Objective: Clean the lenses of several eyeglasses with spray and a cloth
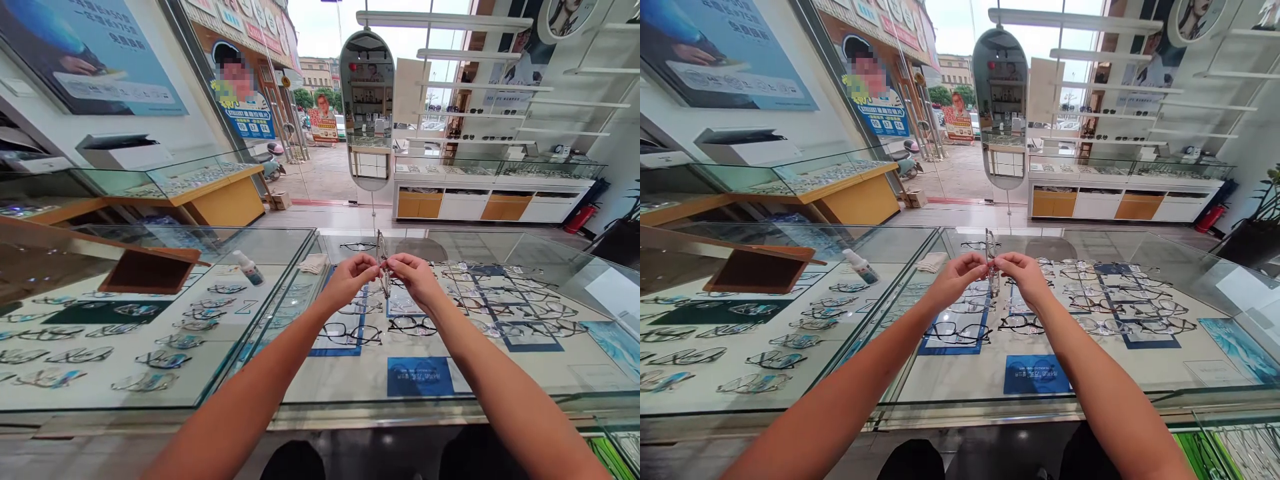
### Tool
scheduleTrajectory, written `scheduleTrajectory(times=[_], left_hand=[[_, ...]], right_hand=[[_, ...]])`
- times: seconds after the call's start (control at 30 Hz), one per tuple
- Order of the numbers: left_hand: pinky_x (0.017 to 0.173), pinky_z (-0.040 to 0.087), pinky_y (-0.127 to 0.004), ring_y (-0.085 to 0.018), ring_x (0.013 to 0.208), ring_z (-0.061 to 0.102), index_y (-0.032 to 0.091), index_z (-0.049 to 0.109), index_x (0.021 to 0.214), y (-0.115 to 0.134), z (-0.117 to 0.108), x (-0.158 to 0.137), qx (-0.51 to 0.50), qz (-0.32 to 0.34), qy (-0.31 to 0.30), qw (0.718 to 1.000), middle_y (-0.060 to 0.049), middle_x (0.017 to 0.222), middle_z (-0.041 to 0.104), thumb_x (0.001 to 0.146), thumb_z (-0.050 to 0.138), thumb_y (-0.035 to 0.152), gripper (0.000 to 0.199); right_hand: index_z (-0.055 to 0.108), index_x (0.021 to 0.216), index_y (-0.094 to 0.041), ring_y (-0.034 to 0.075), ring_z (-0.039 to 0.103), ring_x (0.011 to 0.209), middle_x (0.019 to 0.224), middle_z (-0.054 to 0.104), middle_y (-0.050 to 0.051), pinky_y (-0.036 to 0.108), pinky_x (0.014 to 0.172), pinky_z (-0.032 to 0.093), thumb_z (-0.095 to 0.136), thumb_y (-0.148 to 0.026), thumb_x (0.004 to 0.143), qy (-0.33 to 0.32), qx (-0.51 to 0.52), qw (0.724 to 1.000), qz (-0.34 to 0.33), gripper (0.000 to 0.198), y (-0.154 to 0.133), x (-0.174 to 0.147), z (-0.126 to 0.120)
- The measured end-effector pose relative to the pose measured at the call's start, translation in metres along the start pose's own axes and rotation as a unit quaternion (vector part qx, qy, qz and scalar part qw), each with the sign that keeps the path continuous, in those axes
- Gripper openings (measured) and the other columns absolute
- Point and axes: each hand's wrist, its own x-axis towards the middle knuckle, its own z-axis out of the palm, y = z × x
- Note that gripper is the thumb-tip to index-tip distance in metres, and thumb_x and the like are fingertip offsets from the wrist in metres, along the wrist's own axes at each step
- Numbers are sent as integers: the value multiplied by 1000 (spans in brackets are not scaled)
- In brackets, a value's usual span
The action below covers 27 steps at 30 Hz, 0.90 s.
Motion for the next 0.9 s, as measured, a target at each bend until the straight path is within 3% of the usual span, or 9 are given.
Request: scheduleTrajectory(times=[0.33,0.5,0.67,0.8,0.9], left_hand=[[76,55,-32,-16,74,65,19,63,80,-6,-1,4,-55,-9,-40,998,-2,75,69,76,85,49,38],[77,54,-32,-16,76,64,19,64,80,-6,-4,4,-38,-13,-46,998,-2,77,68,77,85,49,37],[75,50,-30,-15,74,60,18,66,76,-6,-10,6,-33,-24,-24,999,-1,74,67,74,85,44,32],[69,44,-27,-13,66,54,18,63,71,-6,-21,10,-106,-47,3,993,2,65,61,68,84,36,28],[67,45,-27,-13,63,54,18,60,67,-5,-33,13,-196,-74,-9,978,2,59,56,64,85,33,29]], right_hand=[[71,74,-24,14,58,73,73,69,-3,29,71,43,91,-44,61,14,-21,1000,5,31,2,1,0],[75,72,-23,15,58,76,74,71,-1,31,75,41,86,-48,67,-43,-38,998,37,28,3,2,-4],[74,69,-22,15,57,75,74,70,0,30,73,40,88,-47,63,-38,-17,998,44,29,0,2,-5],[69,62,-22,14,53,71,71,66,0,28,67,38,85,-43,62,-29,19,998,52,27,-5,2,-7],[65,59,-21,14,52,69,69,63,0,28,66,38,82,-38,60,-34,52,996,63,24,-9,2,-9]])
